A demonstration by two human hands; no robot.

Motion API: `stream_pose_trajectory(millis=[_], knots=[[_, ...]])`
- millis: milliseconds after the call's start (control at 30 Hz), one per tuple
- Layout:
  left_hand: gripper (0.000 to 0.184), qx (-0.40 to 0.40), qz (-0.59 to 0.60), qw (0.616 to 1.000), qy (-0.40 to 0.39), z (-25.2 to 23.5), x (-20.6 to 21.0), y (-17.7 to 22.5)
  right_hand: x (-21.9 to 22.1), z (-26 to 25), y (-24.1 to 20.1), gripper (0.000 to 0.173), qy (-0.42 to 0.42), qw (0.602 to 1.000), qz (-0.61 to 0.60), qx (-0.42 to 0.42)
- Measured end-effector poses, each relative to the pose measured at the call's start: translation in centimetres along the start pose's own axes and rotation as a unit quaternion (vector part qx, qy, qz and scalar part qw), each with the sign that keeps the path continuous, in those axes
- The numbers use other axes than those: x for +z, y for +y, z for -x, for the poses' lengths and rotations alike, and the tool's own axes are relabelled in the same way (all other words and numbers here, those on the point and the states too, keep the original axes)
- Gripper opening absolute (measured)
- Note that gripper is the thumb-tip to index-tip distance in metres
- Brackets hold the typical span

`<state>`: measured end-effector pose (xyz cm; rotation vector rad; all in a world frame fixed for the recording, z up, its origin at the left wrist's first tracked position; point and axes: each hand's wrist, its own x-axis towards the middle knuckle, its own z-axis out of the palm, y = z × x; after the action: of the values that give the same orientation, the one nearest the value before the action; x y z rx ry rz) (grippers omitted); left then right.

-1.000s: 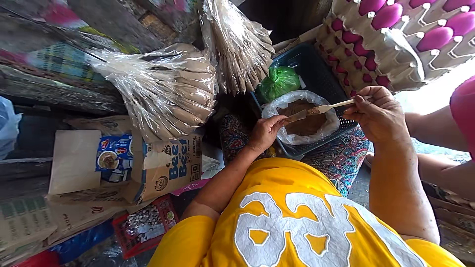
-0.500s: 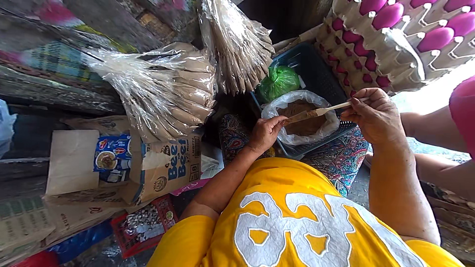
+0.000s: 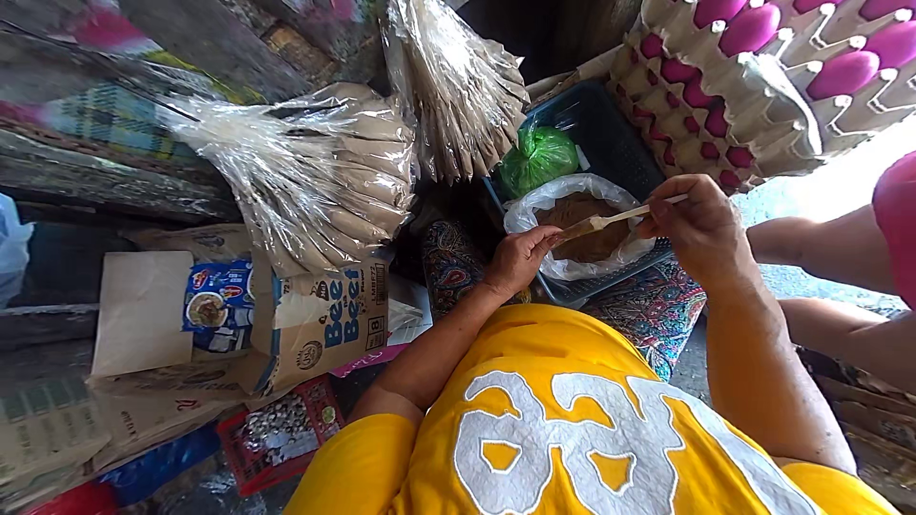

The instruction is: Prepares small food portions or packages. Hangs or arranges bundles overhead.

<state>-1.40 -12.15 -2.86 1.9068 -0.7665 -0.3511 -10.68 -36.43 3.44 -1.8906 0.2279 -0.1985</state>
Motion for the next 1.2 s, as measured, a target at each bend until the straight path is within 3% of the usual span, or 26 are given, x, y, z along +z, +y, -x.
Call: stream_pose_trajectory(millis=[200,333,433,633,867,1033,1200], knots=[[0.036,-0.052,0.156,0.983,-0.084,-0.1,-0.2,0.8,0.8,1.0,-3.6,0.020,-0.032,0.964,0.212,-0.159],[0.021,-0.061,0.137,0.981,-0.120,-0.4,0.3,0.4,1.5,1.2,-4.6,0.020,-0.061,0.937,0.257,-0.230],[0.020,-0.069,0.141,0.977,-0.147,-0.4,0.5,0.4,1.6,1.4,-5.5,0.020,-0.054,0.925,0.276,-0.256],[0.021,-0.054,0.135,0.979,-0.143,0.0,0.5,0.7,1.0,2.1,-6.3,0.020,-0.050,0.924,0.282,-0.252],[0.018,-0.040,0.166,0.981,-0.088,0.1,0.8,-0.1,-0.6,2.0,-7.1,0.023,0.036,0.919,0.315,-0.233],[0.020,-0.045,0.175,0.981,-0.073,-0.9,0.8,0.3,2.3,0.8,-4.5,0.030,-0.043,0.908,0.362,-0.204],[0.022,-0.036,0.174,0.980,-0.088,-1.4,0.7,0.5,4.8,-0.1,-3.0,0.032,-0.088,0.895,0.372,-0.230]])
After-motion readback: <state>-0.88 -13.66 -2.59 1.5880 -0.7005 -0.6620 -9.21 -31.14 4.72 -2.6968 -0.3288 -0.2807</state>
